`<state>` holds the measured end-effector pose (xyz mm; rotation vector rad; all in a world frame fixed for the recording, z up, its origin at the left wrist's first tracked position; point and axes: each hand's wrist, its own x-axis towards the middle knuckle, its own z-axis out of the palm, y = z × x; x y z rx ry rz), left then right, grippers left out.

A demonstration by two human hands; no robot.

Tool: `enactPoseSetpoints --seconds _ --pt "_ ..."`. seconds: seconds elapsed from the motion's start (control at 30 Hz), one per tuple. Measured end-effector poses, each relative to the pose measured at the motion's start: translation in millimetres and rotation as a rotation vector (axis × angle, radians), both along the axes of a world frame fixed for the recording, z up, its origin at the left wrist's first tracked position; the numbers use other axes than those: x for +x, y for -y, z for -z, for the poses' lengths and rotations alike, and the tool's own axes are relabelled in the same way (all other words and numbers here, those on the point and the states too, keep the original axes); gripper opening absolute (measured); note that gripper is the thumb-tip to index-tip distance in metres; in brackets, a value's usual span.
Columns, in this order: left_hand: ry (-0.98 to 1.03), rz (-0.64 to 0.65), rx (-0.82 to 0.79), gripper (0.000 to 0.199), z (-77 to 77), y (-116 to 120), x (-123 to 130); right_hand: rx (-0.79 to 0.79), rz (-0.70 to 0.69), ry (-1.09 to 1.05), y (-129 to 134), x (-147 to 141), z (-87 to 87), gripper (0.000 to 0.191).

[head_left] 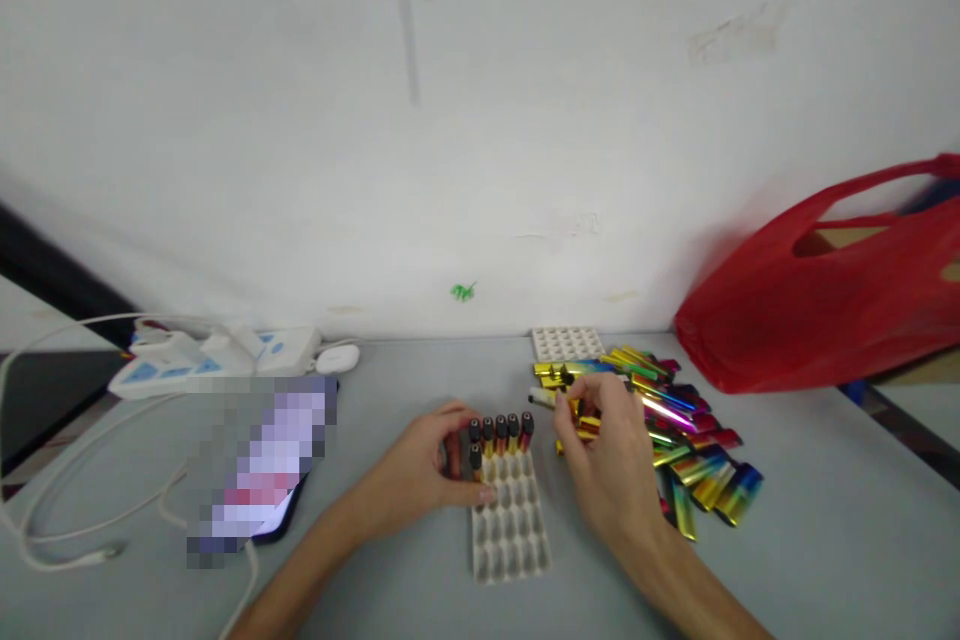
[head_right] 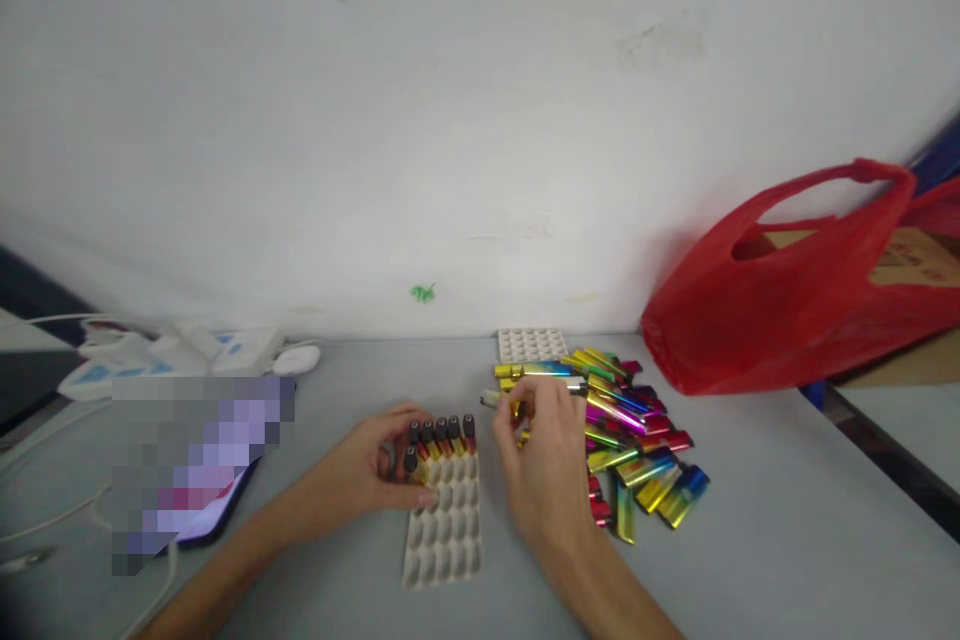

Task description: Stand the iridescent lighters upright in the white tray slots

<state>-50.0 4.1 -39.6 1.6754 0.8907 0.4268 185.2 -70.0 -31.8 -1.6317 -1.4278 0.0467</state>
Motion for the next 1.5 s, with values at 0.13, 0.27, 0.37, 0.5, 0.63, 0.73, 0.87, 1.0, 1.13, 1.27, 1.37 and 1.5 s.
enactPoseSetpoints --seconds 0.13,0.27,0.37,0.5,0.63,0.73,0.87,1.0,1.13,1.27,1.37,1.5 --pt "0.005 0.0 0.002 0.055 1.7 -1 -1 -0.087 -0.042 -0.546 -4 2 -4.7 0.028" --pt "-0.009 0.003 0.018 0.056 0.8 -1 0 -0.162 -0.204 -1.156 -11 7 -12.2 0.046" --pt "-0.025 0.002 0.023 0.055 -1.1 0 0 -0.226 -0.312 -1.503 -12 7 -19.9 0.048" --pt "-0.022 0.004 0.005 0.057 -1.5 0 0 -0.25 -0.479 -1.665 -9 4 -27.6 0.045" --pt "-0.009 0.005 -0.017 0.056 0.5 0 0 -0.283 -0.586 -1.659 -4 2 -30.1 0.039" --pt "0.006 -0.006 -0.026 0.054 2.1 0 0 -0.307 -0.593 -1.567 -1 1 -30.6 0.038" --pt "0.015 -0.006 -0.015 0.054 1.6 0 1 -0.32 -0.696 -1.55 1 0 -28.4 0.023" --pt "-0.001 0.005 0.015 0.052 -0.3 0 0 -0.348 -0.713 -1.543 0 -3 -23.8 0.025" --pt "-0.011 0.0 0.024 0.052 0.0 0 0 -0.325 -0.64 -1.472 -1 -6 -22.8 0.045" --pt "-0.03 0.009 0.032 0.051 -0.1 -1 0 -0.308 -0.598 -1.389 -2 -9 -22.6 0.052" --pt "-0.026 0.007 0.018 0.051 -0.5 -1 1 -0.28 -0.591 -1.36 -3 -10 -19.0 0.049" --pt "-0.013 -0.004 0.014 0.05 -0.2 0 1 -0.357 -0.611 -1.42 -4 -9 -12.8 0.056"
